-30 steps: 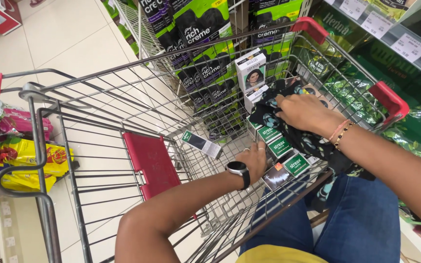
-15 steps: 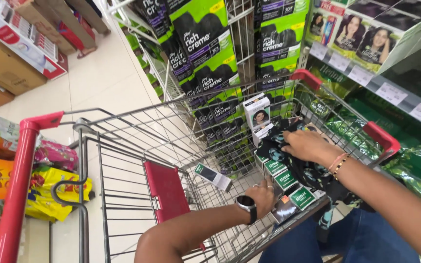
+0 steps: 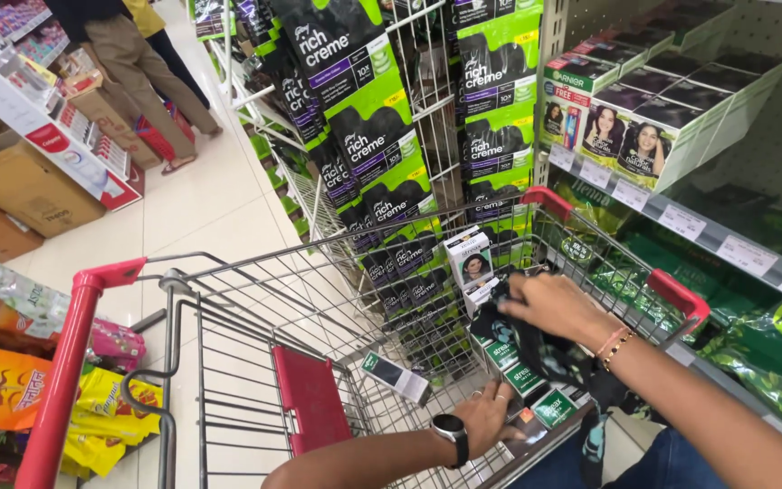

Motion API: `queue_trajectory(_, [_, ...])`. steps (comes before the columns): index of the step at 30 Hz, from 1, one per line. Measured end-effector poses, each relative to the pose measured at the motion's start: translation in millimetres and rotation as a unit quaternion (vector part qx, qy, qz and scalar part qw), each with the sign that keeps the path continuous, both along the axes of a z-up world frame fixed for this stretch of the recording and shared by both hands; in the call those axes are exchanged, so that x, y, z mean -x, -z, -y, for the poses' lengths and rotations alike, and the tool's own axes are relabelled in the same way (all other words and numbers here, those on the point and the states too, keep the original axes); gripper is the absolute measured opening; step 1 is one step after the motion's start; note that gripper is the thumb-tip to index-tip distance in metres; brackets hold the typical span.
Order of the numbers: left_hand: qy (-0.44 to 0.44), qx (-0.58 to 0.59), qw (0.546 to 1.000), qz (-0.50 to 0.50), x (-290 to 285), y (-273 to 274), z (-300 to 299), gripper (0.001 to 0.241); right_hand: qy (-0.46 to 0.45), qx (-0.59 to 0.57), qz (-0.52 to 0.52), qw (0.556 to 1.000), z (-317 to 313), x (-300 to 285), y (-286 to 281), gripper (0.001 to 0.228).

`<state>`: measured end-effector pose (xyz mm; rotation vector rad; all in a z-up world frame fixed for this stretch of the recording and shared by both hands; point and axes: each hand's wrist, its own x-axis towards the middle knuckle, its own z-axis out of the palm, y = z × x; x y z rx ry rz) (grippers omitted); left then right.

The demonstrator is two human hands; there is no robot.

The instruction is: Selecting and placing hair color and hair care products into a shopping cart at a store.

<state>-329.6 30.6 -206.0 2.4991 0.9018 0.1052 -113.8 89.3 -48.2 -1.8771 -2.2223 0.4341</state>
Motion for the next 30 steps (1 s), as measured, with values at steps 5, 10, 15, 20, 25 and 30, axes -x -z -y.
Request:
queue_trajectory(5, [-0.018, 0.057, 0.997, 0.051, 4, 35, -19, 0.067, 0.081, -0.124, -0.066, 0.987, 1, 1, -1, 0.045])
queue_trajectory(10, [-0.034, 0.085, 0.994, 0.060, 4, 52, -45, 0.071, 0.105, -0.162, -0.123, 0.973, -2, -6, 8, 0.045])
queue_trajectory(15, [-0.053, 0.100, 0.993, -0.036, 7, 56, -79, 0.087, 0.122, -0.151, -0.218, 0.956, -4, -10, 9, 0.046])
queue_trajectory(20, [-0.028, 0.045, 0.997, -0.049, 8, 7, -83, 0.075, 0.134, -0.181, -0.255, 0.940, -7, -14, 14, 0.046])
queue_trajectory(25, [0.044, 0.013, 0.989, -0.138, -13, -91, -87, 0.070, 0.134, -0.219, -0.290, 0.922, -10, -18, 21, 0.044])
queue_trajectory(30, [-0.046, -0.137, 0.989, -0.027, -22, -176, -104, 0.050, 0.035, -0.170, -0.507, 0.844, -16, -29, 46, 0.031])
